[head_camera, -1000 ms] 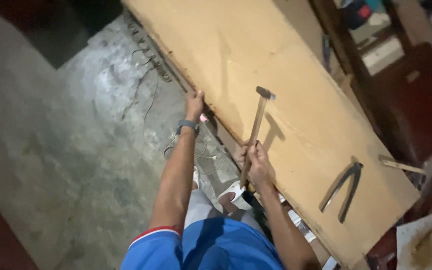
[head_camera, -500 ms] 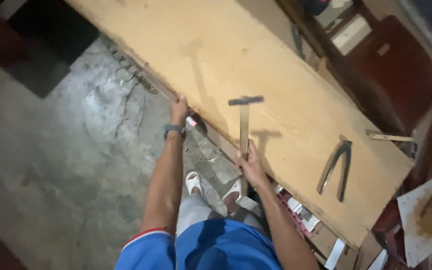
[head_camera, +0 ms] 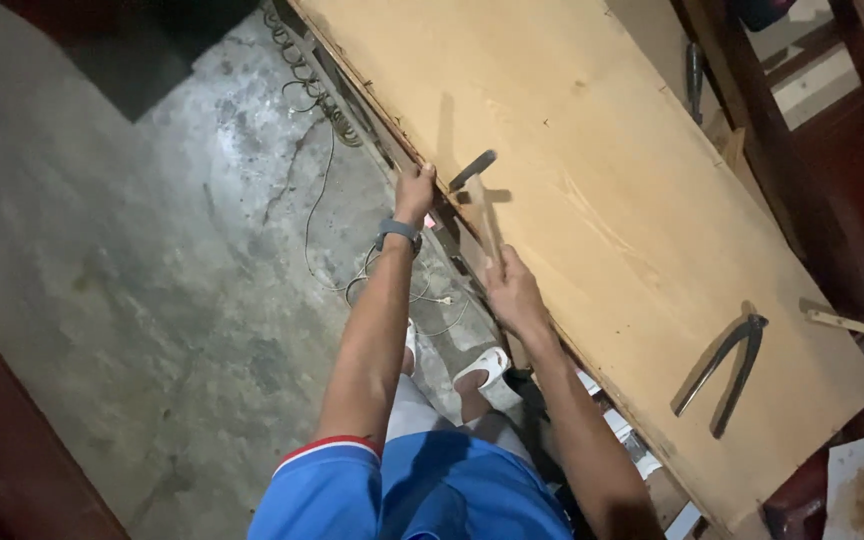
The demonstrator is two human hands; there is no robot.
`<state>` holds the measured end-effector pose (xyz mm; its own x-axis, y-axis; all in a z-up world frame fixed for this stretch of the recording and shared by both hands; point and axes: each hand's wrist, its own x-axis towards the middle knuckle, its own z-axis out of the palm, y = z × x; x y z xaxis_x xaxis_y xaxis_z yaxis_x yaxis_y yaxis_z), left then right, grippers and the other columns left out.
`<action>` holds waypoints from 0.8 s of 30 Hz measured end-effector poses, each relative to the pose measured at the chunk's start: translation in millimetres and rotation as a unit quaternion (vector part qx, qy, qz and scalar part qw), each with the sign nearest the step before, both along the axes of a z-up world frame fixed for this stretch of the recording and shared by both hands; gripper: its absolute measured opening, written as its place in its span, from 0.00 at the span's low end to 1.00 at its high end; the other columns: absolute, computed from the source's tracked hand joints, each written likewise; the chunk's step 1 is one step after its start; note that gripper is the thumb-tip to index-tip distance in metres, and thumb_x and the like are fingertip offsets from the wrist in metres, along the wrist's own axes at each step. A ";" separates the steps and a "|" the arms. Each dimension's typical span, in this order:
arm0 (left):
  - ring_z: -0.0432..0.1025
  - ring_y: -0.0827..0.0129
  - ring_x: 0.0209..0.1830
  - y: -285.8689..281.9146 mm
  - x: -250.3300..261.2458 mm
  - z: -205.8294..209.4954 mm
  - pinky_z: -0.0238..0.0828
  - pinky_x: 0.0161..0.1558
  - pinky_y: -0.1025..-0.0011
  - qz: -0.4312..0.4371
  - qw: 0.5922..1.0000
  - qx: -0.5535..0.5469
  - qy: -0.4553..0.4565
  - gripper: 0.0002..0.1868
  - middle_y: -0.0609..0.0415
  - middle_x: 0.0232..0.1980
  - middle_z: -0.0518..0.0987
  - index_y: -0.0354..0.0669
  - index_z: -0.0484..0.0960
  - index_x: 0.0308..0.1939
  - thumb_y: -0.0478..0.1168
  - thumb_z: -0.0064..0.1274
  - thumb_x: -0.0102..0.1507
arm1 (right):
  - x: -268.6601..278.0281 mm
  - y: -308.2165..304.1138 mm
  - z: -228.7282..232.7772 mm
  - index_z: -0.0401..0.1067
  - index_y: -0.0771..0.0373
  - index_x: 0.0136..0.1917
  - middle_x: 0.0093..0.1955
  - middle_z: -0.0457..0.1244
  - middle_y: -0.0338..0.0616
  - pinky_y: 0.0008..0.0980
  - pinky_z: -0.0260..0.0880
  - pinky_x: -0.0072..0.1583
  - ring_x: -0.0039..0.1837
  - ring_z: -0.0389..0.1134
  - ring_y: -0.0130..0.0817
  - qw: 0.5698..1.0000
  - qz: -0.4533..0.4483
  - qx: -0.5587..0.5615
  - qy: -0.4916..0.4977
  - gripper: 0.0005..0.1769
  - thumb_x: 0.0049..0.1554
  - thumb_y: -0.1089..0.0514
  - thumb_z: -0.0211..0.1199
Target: The person hammers nails into the edge of a wooden board using a hammer. They then use pliers to pull out the nails from the wood. The person repeats this process of hammering and removing nails along the board's edge.
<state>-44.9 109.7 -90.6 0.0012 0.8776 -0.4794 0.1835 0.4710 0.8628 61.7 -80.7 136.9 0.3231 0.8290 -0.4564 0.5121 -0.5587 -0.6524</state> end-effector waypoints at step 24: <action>0.69 0.41 0.67 1.1 -2.3 -7.7 0.66 0.66 0.44 0.011 0.998 -0.044 -0.031 0.25 0.33 0.62 0.78 0.28 0.79 0.61 0.47 0.45 0.71 | 47.7 3.3 -29.9 0.66 0.64 0.58 0.26 0.55 0.38 0.30 0.65 0.26 0.23 0.60 0.29 0.974 -0.136 0.090 0.160 0.17 0.71 0.50 0.43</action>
<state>-47.3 110.8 -98.3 0.0153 0.8317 -0.5550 0.1202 0.5495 0.8268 109.3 -77.4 107.1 0.4073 0.8081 -0.4255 0.1163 -0.5080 -0.8535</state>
